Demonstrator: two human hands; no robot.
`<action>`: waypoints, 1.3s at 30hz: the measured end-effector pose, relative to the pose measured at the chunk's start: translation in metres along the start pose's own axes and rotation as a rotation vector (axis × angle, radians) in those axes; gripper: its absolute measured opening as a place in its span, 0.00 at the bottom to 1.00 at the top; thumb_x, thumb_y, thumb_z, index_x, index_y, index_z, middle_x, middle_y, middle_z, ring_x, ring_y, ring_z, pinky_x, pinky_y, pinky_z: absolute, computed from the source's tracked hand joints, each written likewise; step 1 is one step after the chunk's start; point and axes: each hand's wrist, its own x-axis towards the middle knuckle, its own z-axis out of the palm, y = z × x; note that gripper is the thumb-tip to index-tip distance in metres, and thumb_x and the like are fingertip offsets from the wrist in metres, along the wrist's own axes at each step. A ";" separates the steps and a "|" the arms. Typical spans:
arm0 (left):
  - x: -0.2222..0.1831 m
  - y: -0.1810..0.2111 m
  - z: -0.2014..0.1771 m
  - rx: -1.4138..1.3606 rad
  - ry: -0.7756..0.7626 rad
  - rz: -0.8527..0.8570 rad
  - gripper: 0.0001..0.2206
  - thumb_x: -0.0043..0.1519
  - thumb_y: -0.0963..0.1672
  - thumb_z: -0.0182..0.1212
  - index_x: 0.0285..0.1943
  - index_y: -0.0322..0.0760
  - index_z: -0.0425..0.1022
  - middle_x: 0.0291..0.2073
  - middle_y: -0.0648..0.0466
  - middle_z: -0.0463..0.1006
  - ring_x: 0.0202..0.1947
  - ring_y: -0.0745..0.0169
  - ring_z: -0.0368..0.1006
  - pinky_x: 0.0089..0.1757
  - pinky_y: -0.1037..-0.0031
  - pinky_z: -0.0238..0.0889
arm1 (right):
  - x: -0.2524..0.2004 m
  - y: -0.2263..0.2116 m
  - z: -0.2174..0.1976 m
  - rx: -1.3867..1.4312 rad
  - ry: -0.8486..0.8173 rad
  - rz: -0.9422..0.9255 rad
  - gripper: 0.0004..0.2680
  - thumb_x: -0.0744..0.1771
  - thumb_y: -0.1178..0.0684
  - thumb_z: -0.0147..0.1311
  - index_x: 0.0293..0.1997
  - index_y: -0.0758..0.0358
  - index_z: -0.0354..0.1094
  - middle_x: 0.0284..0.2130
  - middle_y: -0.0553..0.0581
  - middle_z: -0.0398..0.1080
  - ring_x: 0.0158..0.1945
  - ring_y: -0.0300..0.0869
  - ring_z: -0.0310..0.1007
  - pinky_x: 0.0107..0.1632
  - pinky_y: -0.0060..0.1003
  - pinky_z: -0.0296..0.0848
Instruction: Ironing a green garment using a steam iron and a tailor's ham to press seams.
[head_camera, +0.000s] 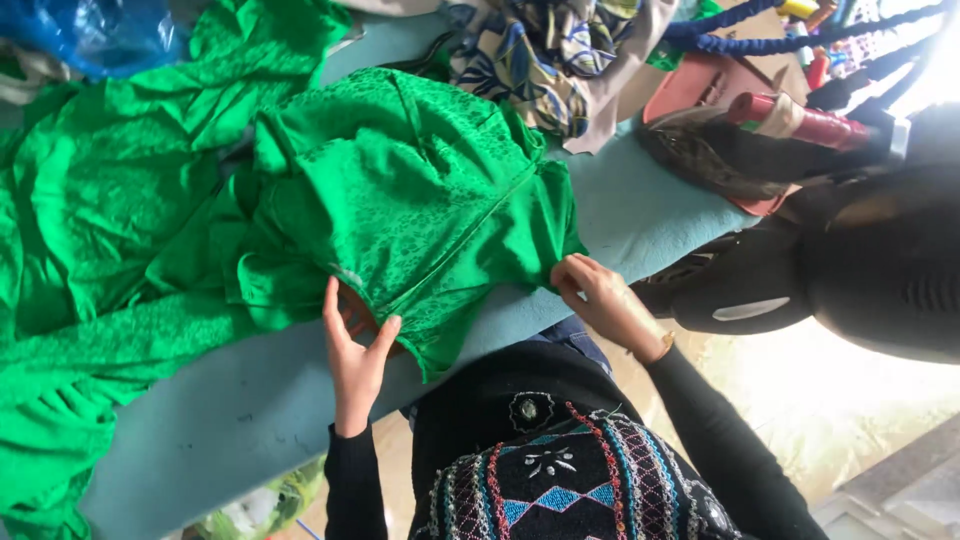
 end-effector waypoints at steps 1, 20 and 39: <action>-0.002 0.013 -0.003 0.017 -0.057 -0.004 0.46 0.57 0.42 0.72 0.83 0.43 0.45 0.70 0.29 0.54 0.62 0.36 0.58 0.60 0.53 0.61 | 0.001 -0.002 -0.008 -0.024 -0.042 -0.027 0.06 0.65 0.62 0.56 0.43 0.58 0.67 0.30 0.56 0.66 0.35 0.56 0.75 0.39 0.45 0.75; -0.009 0.029 0.018 -0.589 0.040 -0.280 0.45 0.56 0.46 0.72 0.82 0.46 0.47 0.73 0.48 0.60 0.68 0.57 0.61 0.64 0.62 0.57 | 0.040 -0.036 -0.020 1.108 0.165 0.412 0.32 0.59 0.59 0.69 0.69 0.47 0.52 0.53 0.57 0.69 0.51 0.47 0.73 0.49 0.40 0.78; 0.002 -0.009 0.000 -0.064 0.182 -0.141 0.28 0.71 0.52 0.58 0.73 0.30 0.59 0.64 0.31 0.68 0.65 0.35 0.64 0.62 0.49 0.56 | 0.132 0.046 -0.007 0.093 0.078 0.034 0.07 0.71 0.49 0.55 0.51 0.57 0.76 0.37 0.65 0.73 0.42 0.57 0.75 0.44 0.50 0.73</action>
